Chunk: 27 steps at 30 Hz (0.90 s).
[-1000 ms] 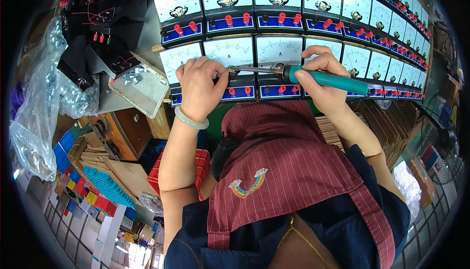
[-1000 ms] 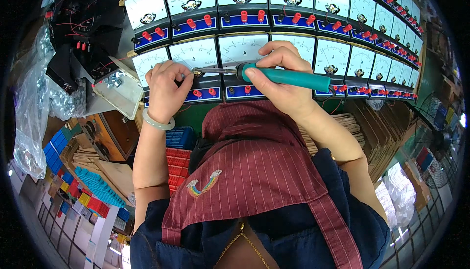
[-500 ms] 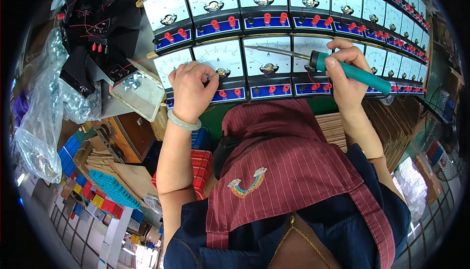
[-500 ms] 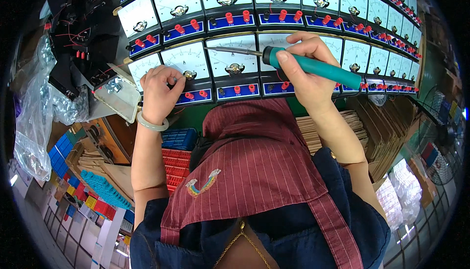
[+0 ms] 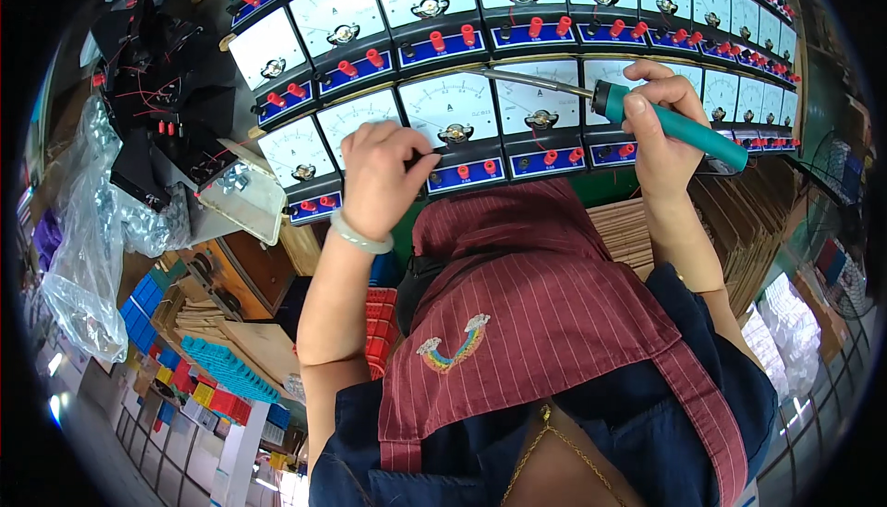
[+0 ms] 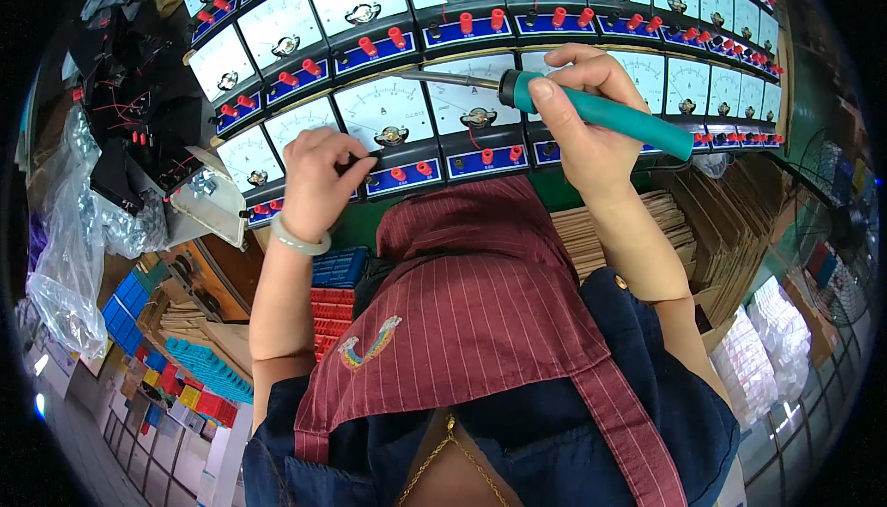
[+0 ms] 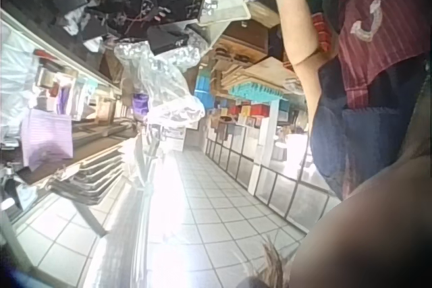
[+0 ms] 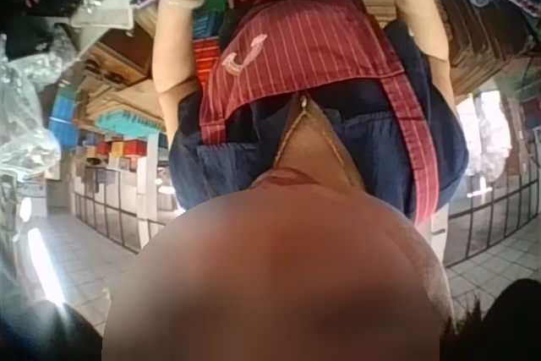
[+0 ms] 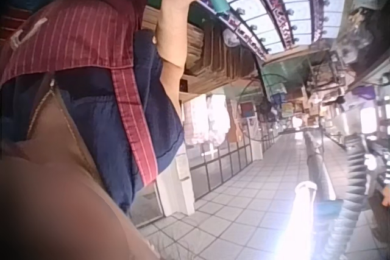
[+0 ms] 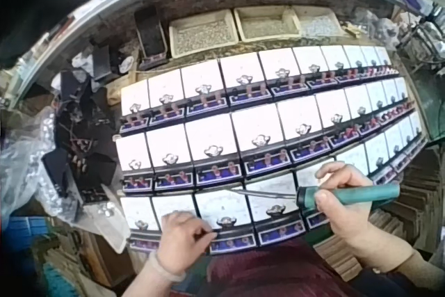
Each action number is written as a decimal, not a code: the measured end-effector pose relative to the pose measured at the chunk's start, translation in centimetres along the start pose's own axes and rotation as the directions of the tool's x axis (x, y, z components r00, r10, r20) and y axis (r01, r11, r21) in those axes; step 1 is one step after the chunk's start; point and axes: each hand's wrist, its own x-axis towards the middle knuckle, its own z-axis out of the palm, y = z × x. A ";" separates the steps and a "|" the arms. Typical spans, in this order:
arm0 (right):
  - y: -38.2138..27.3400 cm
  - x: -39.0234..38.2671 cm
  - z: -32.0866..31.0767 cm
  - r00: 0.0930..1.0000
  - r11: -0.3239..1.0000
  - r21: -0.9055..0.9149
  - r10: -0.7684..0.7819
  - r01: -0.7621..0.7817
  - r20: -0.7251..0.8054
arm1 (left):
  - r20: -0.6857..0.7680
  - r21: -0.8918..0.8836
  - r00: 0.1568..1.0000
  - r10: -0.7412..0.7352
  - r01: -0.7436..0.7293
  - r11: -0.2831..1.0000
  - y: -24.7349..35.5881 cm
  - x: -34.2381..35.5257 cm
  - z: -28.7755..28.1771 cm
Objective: Soldering electrical wires to a series of analog meter panels on a workbench.
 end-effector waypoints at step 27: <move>1.3 -1.6 0.2 0.981 0.988 -0.151 0.050 -0.021 0.190 | -0.093 0.070 0.984 -0.151 0.158 0.985 2.4 1.3 2.9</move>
